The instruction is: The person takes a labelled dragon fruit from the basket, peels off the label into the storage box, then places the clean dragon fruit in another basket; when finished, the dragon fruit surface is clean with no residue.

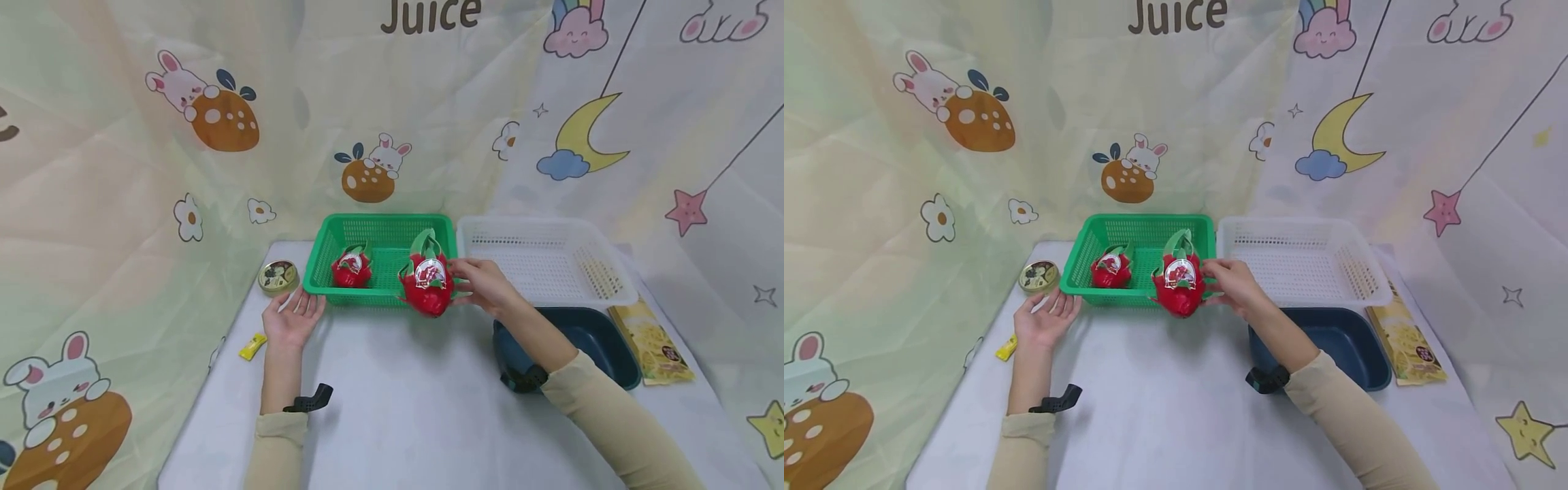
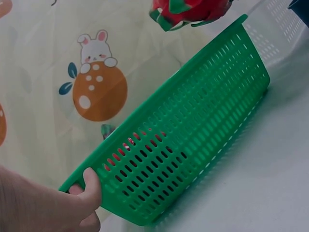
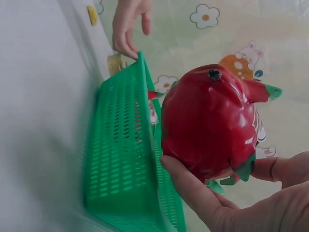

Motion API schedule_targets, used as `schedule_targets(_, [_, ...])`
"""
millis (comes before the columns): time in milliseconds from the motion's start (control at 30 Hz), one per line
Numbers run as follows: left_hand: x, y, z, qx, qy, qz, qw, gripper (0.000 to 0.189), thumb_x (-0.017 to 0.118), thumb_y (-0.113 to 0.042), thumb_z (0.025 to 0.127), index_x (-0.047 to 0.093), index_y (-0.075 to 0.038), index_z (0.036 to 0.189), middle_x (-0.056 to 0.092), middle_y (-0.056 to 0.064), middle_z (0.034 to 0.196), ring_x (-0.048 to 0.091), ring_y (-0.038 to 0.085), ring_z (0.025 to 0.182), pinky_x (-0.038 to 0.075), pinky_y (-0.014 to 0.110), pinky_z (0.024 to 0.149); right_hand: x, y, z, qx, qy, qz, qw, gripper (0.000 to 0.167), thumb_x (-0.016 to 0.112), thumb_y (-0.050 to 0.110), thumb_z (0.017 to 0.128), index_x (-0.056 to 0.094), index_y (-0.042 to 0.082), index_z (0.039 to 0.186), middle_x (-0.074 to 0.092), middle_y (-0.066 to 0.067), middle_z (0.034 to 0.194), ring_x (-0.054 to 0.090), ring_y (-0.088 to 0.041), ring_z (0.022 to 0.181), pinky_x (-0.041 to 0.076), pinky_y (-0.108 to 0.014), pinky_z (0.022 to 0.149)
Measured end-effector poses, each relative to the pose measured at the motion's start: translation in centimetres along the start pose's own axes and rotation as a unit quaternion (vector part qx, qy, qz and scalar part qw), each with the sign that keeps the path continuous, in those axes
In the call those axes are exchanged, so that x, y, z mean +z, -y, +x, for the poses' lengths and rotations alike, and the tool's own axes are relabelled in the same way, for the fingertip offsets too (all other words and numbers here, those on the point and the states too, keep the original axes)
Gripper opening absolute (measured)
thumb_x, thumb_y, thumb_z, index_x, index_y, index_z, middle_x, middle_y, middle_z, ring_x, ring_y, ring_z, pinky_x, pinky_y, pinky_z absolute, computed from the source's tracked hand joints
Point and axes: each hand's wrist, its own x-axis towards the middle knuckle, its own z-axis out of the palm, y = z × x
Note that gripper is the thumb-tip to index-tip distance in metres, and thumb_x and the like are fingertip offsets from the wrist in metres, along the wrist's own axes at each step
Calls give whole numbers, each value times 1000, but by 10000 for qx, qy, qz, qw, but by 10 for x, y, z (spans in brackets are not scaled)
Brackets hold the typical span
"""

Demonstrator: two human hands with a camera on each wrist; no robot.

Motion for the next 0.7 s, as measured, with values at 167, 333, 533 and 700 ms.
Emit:
schedule_targets(167, [0,1,2,2,-113,-23,9999,44,45,-26,109,45,-13,151,42,3,147,44,21,135,35,46,119,-3,-11,-7,-75,17,18,10000,60,58,29,106,42,1,157,49,-23,147,61,-35,121,62,-45,88])
schedule_targets(333, [0,2,6,3,-178,44,9998,40,44,-25,109,48,-14,148,43,2,142,46,20,132,38,45,117,-5,-21,-13,-82,6,107,9999,60,60,30,106,45,-1,154,51,-24,145,62,-33,118,61,-47,90])
schedule_targets(533, [1,2,8,-7,-131,-75,9999,43,46,-23,109,45,-15,151,43,3,143,46,21,133,37,46,118,-5,-32,-23,-25,177,369,9992,61,62,28,105,43,-1,155,48,-24,149,60,-34,121,60,-49,92])
schedule_targets(700, [-3,0,7,-8,-97,-225,9997,42,48,-21,108,47,-13,149,43,3,143,46,21,133,36,46,118,-1,-47,-31,-17,250,568,9981,60,63,23,103,44,-2,154,50,-23,146,64,-32,117,61,-48,90])
